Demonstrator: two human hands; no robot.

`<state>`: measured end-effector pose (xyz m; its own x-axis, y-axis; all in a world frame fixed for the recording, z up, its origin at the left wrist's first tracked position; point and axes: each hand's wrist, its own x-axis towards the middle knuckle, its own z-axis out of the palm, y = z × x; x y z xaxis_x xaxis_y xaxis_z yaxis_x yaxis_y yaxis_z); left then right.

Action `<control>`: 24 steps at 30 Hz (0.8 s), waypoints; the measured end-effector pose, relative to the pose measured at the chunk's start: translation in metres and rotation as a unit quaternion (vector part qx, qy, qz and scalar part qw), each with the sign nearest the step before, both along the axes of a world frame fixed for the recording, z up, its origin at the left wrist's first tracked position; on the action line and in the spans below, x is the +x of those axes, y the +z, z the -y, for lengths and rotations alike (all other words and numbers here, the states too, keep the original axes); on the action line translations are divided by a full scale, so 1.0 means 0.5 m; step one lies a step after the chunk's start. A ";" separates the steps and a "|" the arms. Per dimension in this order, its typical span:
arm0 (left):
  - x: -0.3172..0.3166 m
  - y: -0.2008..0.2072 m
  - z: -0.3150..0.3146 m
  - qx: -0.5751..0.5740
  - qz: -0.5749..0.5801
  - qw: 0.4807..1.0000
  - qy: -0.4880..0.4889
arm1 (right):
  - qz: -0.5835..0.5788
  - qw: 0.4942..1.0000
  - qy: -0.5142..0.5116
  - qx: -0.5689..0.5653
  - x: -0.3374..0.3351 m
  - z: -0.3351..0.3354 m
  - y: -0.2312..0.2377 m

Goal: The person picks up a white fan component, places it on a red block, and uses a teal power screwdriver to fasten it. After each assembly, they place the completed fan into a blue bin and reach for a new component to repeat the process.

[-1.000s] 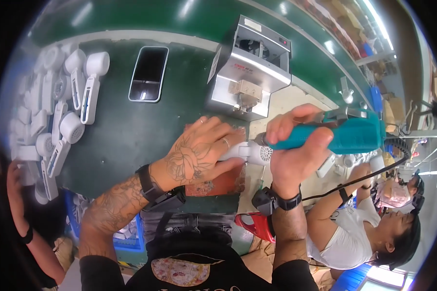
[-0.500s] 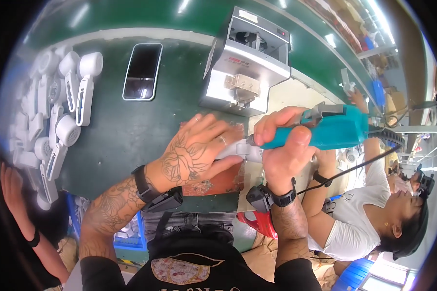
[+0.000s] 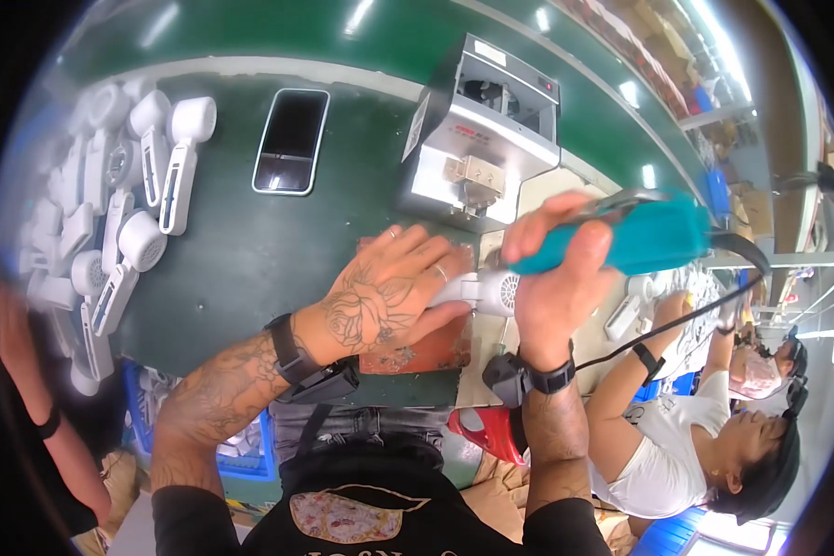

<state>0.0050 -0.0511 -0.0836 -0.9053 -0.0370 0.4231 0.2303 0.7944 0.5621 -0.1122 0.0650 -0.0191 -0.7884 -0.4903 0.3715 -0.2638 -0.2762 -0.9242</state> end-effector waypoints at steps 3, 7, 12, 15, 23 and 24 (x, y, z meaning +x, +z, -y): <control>0.017 0.011 0.007 0.000 0.007 1.000 -0.005 | -0.048 0.998 -0.025 -0.035 -0.006 0.063 0.026; 0.014 0.017 0.008 0.014 0.017 1.000 -0.015 | -0.073 0.996 -0.020 -0.057 -0.039 0.101 0.006; 0.008 0.010 0.001 0.007 0.006 1.000 -0.019 | -0.046 0.999 -0.023 -0.014 -0.025 0.080 0.011; 0.010 0.006 0.002 0.014 -0.017 1.000 0.016 | 0.002 1.000 -0.023 -0.017 0.015 0.037 0.034; 0.009 0.011 0.001 0.010 0.011 1.000 -0.015 | -0.010 1.000 0.015 0.012 0.061 -0.073 0.011; 0.009 0.011 0.001 0.011 0.013 1.000 -0.009 | -0.011 1.000 0.016 0.013 0.061 -0.071 0.011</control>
